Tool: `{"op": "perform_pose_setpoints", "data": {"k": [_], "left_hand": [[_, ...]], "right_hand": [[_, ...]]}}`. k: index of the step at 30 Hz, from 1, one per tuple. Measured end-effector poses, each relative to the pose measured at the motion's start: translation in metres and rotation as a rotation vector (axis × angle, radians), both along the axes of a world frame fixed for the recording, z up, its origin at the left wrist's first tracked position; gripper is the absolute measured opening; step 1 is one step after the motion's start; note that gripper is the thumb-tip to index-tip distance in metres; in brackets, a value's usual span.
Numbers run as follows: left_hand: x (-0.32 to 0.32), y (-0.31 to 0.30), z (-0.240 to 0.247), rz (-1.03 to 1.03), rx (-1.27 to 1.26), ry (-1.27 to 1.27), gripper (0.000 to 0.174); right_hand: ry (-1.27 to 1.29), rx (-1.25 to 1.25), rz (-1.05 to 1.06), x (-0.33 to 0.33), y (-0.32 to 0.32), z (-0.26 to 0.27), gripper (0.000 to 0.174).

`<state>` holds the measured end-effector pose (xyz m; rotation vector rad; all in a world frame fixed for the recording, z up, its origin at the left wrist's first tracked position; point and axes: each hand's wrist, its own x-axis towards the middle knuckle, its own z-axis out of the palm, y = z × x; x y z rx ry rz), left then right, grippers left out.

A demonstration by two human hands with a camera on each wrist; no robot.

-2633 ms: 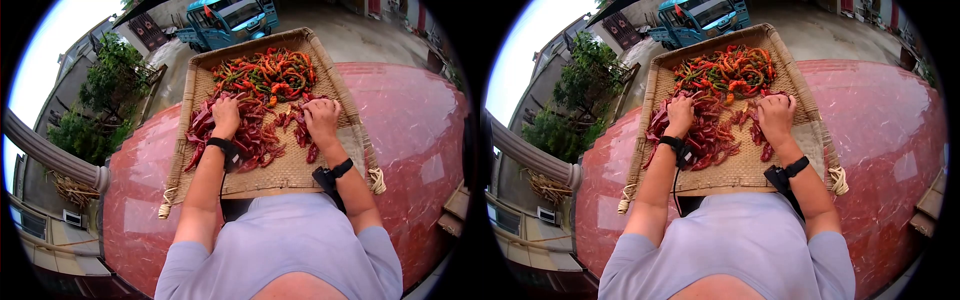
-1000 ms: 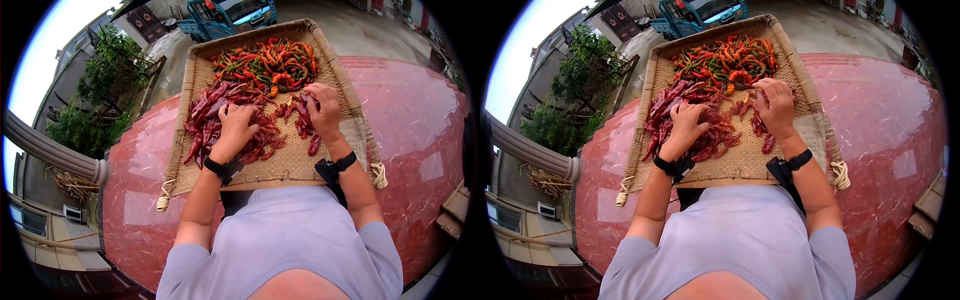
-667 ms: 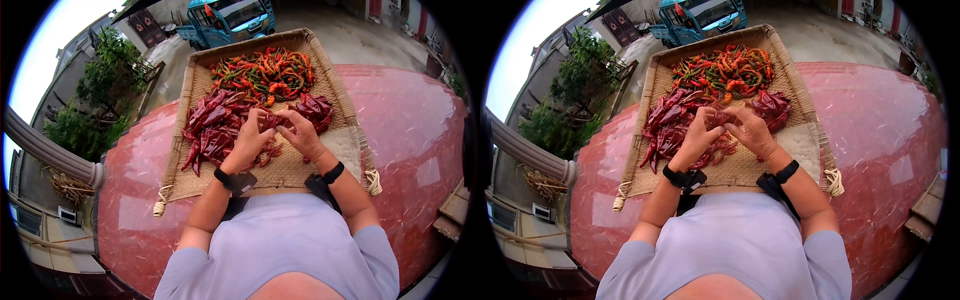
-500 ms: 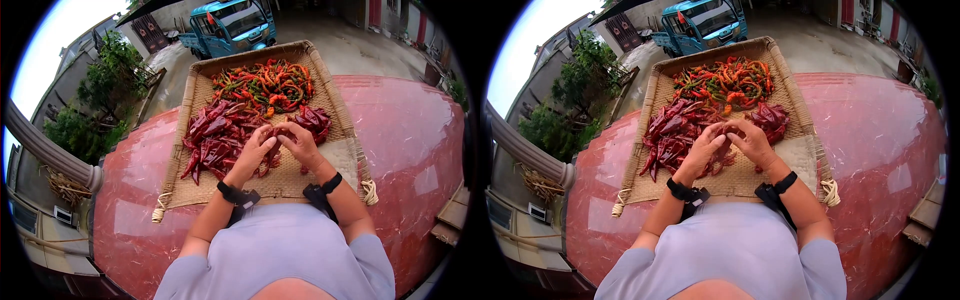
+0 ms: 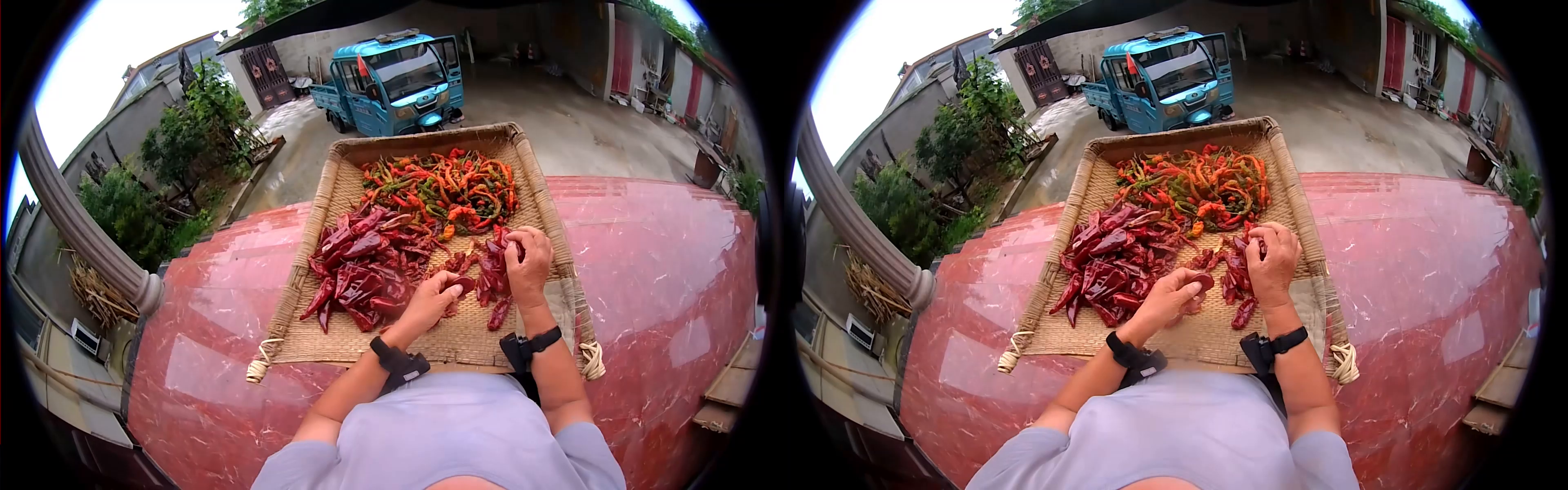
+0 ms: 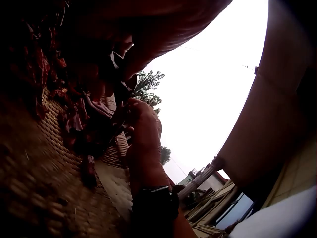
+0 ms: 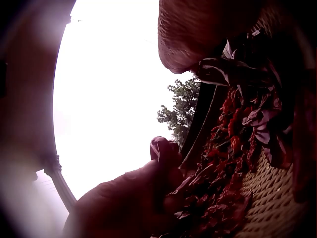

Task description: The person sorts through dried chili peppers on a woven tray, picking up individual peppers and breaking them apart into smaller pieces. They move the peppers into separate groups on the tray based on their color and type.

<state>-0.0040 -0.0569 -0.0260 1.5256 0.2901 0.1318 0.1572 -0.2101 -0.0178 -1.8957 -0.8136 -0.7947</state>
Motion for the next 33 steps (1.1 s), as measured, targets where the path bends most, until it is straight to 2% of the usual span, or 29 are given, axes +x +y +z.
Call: {"op": "perform_pose_setpoints", "data": {"k": [2,5,6,9,11,13,15,17,19,22,26,30,33], "left_hand": [[0.002,-0.007,0.010,-0.004,0.136,0.061,0.022],[0.008,-0.011,0.015,-0.085,0.520,0.020,0.027],[0.013,-0.015,0.014,-0.088,0.670,-0.060,0.035],[0.017,-0.022,0.016,-0.208,0.839,-0.243,0.042],[0.013,-0.024,0.015,-0.167,0.974,-0.196,0.045],[0.005,-0.014,0.024,-0.208,0.962,-0.102,0.043],[-0.009,-0.001,0.030,-0.122,0.936,-0.104,0.036],[-0.022,0.020,0.032,-0.066,1.003,0.015,0.035],[-0.044,0.027,0.049,0.068,1.284,0.083,0.033],[-0.064,0.040,0.051,0.176,1.264,0.087,0.031],[-0.071,0.039,0.041,0.137,1.243,0.119,0.031],[-0.075,0.027,0.043,0.055,1.356,0.050,0.035],[-0.075,0.016,0.053,0.146,1.334,0.051,0.038]], "right_hand": [[-0.014,0.030,-0.005,-0.004,0.001,0.003,0.014],[-0.019,0.069,0.059,-0.005,0.002,0.005,0.015],[-0.015,0.081,0.092,-0.004,0.002,0.004,0.016],[-0.037,0.119,0.129,-0.003,0.003,0.005,0.015],[-0.044,0.119,0.130,-0.004,0.001,0.007,0.016],[-0.050,0.126,0.142,-0.002,0.000,0.006,0.016],[-0.047,0.139,0.152,-0.002,0.001,0.007,0.016],[-0.053,0.151,0.153,-0.001,0.003,0.005,0.017],[-0.020,0.140,0.159,-0.003,0.005,0.005,0.017],[-0.066,0.143,0.168,-0.001,0.008,0.000,0.017],[-0.067,0.131,0.176,-0.001,0.008,0.000,0.015],[0.014,0.130,0.227,-0.004,0.007,0.000,0.014],[0.024,0.130,0.237,-0.006,0.007,0.001,0.015]]}}
